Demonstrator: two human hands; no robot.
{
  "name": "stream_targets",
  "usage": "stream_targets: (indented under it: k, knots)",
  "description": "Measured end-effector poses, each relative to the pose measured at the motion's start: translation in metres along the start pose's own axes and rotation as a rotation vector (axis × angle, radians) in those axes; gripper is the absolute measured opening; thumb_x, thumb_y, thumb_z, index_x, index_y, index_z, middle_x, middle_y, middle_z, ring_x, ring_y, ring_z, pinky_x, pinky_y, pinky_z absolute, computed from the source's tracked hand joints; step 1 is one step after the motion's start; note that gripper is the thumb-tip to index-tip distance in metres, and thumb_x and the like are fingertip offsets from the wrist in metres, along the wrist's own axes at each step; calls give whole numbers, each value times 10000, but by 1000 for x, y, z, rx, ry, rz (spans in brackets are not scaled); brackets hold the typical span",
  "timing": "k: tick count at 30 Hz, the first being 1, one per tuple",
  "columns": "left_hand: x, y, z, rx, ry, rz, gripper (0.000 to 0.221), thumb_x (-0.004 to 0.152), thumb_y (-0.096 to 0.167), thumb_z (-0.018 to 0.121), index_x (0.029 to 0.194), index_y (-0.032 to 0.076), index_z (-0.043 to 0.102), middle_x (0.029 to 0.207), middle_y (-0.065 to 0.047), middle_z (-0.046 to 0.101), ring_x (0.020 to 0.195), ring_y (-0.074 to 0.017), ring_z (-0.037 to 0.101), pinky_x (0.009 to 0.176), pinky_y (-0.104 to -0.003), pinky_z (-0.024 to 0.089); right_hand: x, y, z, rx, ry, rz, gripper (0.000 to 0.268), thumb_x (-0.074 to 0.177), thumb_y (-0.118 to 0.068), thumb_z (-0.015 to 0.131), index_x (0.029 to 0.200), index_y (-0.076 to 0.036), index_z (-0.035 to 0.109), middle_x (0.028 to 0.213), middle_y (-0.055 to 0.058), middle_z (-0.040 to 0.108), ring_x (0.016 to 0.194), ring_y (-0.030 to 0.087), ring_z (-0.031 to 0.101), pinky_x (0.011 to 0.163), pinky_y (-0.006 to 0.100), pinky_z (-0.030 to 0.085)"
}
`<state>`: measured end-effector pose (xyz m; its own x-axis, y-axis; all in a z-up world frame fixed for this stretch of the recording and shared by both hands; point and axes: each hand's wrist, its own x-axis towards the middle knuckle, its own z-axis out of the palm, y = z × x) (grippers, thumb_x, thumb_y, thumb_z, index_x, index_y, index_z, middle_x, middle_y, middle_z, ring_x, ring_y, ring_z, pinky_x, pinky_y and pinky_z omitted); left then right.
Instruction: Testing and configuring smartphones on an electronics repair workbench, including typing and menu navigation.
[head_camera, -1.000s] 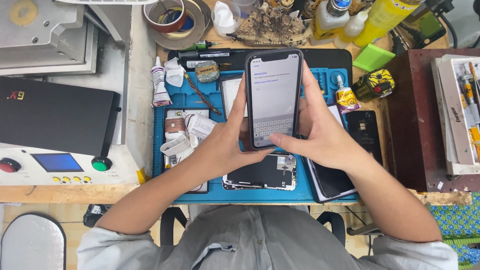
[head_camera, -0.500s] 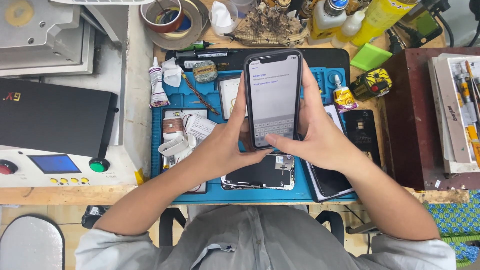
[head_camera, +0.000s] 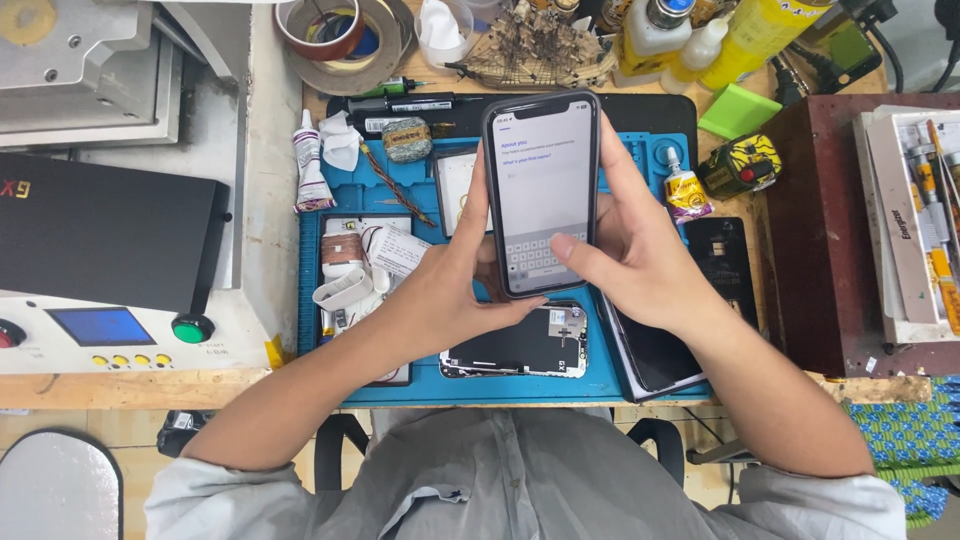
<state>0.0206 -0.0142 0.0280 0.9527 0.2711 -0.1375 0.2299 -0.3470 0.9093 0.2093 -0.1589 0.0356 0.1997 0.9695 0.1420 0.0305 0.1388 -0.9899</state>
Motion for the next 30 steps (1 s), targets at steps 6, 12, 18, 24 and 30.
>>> stream_targets:
  k: [6,12,18,24,30]
  knots:
    - [-1,2,-1,-10,-1,0,1361,942,291,852,1660,236,-303,1471,-118,796,1108,-259,885,741,-314,692,0,-1,1,-23,23,-6,935,1065,-45,648,1752,-104,17,1769,171,391,1361,282,684,1157,440,642]
    - [0,1,0,-8,-8,-6,1362,941,276,852,1653,246,-308,1512,-124,765,1134,-266,879,744,-330,723,0,-1,5,-78,68,-6,984,1023,-20,716,1745,-89,51,1813,160,298,1412,284,655,1182,435,623]
    - [1,0,-1,17,16,-26,1384,921,310,875,1678,224,-280,1286,-84,866,928,-213,861,747,-309,676,0,0,-4,13,4,12,920,1083,-59,621,1760,-103,1,1745,155,429,1245,246,719,1091,415,667]
    - [0,1,-3,4,9,-27,1380,926,317,868,1673,225,-288,1337,-95,858,940,-210,874,760,-313,681,0,-8,-8,28,-65,11,950,1076,-40,619,1748,-126,-48,1824,166,306,1357,289,688,1147,458,661]
    - [1,2,-3,-11,-1,-28,1365,930,306,856,1665,242,-292,1435,-84,823,1013,-215,880,763,-304,679,2,-9,-6,48,-67,44,1005,1045,19,644,1749,-135,-57,1750,183,432,1318,277,709,1152,448,654]
